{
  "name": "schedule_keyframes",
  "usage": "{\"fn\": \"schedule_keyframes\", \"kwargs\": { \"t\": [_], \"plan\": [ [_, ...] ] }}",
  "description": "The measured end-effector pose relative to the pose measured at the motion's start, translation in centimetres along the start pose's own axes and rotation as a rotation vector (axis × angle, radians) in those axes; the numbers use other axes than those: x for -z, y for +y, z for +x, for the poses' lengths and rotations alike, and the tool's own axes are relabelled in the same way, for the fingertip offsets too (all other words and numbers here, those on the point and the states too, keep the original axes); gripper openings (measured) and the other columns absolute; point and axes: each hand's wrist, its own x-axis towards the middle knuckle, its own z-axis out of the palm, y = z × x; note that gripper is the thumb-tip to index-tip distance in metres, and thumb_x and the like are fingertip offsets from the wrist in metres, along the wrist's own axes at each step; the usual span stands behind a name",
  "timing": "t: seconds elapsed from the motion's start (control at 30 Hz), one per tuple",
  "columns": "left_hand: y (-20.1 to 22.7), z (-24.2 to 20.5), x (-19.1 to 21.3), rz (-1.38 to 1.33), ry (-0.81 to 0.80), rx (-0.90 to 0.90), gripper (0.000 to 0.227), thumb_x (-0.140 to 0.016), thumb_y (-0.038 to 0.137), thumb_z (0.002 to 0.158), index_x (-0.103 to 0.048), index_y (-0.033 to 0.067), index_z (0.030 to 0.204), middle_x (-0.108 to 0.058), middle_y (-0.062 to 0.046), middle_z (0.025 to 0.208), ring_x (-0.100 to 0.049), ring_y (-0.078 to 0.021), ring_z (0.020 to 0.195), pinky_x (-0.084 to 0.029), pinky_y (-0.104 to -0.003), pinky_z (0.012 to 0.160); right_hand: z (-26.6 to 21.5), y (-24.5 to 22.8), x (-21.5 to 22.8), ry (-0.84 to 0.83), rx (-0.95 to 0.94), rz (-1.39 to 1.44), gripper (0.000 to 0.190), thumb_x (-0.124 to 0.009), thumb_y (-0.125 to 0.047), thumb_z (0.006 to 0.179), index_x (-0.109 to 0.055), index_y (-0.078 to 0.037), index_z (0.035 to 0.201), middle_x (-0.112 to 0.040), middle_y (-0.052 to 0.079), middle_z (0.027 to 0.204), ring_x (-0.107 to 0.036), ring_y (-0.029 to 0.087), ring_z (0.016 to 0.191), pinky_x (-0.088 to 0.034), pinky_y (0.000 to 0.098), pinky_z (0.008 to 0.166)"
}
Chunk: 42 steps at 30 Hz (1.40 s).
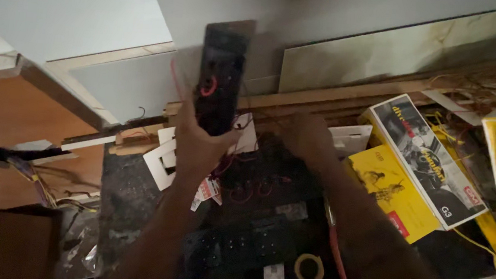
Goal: The person wires an electrical switchboard by stripping wires with pliers and tightening terminal screws with a screwdriver.
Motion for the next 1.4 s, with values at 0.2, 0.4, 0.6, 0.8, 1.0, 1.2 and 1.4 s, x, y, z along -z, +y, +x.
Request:
{"fn": "schedule_keyframes", "kwargs": {
  "t": [0.2,0.4,0.6,0.8,1.0,1.2,1.4],
  "plan": [
    [-1.5,0.6,2.4,-0.017,0.036,0.023,0.103,-0.093,0.023,0.062,-0.040,0.0002,0.148,-0.056,-0.024,0.131,-0.061,-0.0360,0.120,-0.051,-0.046,0.101,-4.2,1.4,5.1,0.261,0.393,0.213,0.029,-0.070,-0.031,0.092,-0.077,-0.014,0.114,-0.077,0.015,0.108,-0.073,0.033,0.100,-0.056,0.0439,0.088],
    [-3.5,0.6,2.1,0.148,-0.045,-0.015,0.105,-0.093,0.022,0.061,-0.041,0.0027,0.149,-0.057,-0.025,0.127,-0.057,-0.0405,0.120,-0.048,-0.050,0.101,-10.1,5.5,13.8,0.604,0.420,0.800,0.021,-0.068,-0.021,0.113,-0.070,-0.003,0.102,-0.075,0.009,0.105,-0.068,0.010,0.080,-0.060,0.0295,0.077],
    [-3.9,-1.4,-3.1,0.273,-0.260,-0.082,0.106,-0.098,0.036,0.057,-0.044,0.0067,0.143,-0.058,-0.022,0.131,-0.056,-0.0428,0.120,-0.046,-0.052,0.099,-11.2,3.8,15.0,0.546,0.351,1.092,0.009,-0.072,-0.016,0.101,-0.074,-0.013,0.110,-0.076,0.001,0.102,-0.062,0.004,0.071,-0.047,0.0214,0.059],
    [-2.5,-2.9,-2.8,0.474,-0.237,-0.121,0.099,-0.094,0.040,0.061,-0.050,0.0050,0.142,-0.063,-0.021,0.129,-0.058,-0.0418,0.120,-0.037,-0.061,0.099,-11.2,1.1,10.9,0.359,0.202,1.151,0.017,-0.073,-0.015,0.098,-0.078,-0.004,0.110,-0.062,-0.004,0.072,-0.046,0.001,0.052,-0.034,0.0209,0.045],
    [-0.7,-6.9,4.0,0.057,0.146,0.078,0.030,-0.069,0.026,0.102,-0.072,0.0015,0.117,-0.075,-0.014,0.099,-0.069,-0.0240,0.088,-0.054,-0.041,0.077,-14.0,-1.7,9.5,0.270,0.245,1.262,0.021,-0.071,-0.013,0.099,-0.077,-0.002,0.116,-0.059,-0.006,0.070,-0.041,0.001,0.051,-0.030,0.0211,0.045],
    [3.8,-11.0,5.2,-0.355,-0.004,0.286,0.050,-0.069,0.034,0.094,-0.059,-0.0037,0.125,-0.072,-0.007,0.077,-0.065,-0.0107,0.062,-0.052,-0.028,0.053,-15.8,-5.8,8.0,0.155,0.248,1.227,0.022,-0.070,-0.014,0.099,-0.077,-0.003,0.116,-0.064,-0.005,0.075,-0.047,0.001,0.056,-0.035,0.0194,0.049],
    [4.7,-12.2,6.8,-0.063,-0.060,0.177,0.044,-0.073,0.038,0.093,-0.074,-0.0004,0.115,-0.071,-0.003,0.070,-0.064,-0.0094,0.059,-0.051,-0.027,0.055,-17.1,-8.4,8.3,0.011,0.392,0.982,0.029,-0.070,-0.017,0.098,-0.078,-0.003,0.123,-0.068,-0.001,0.080,-0.054,0.004,0.066,-0.042,0.0215,0.057]
  ]
}}
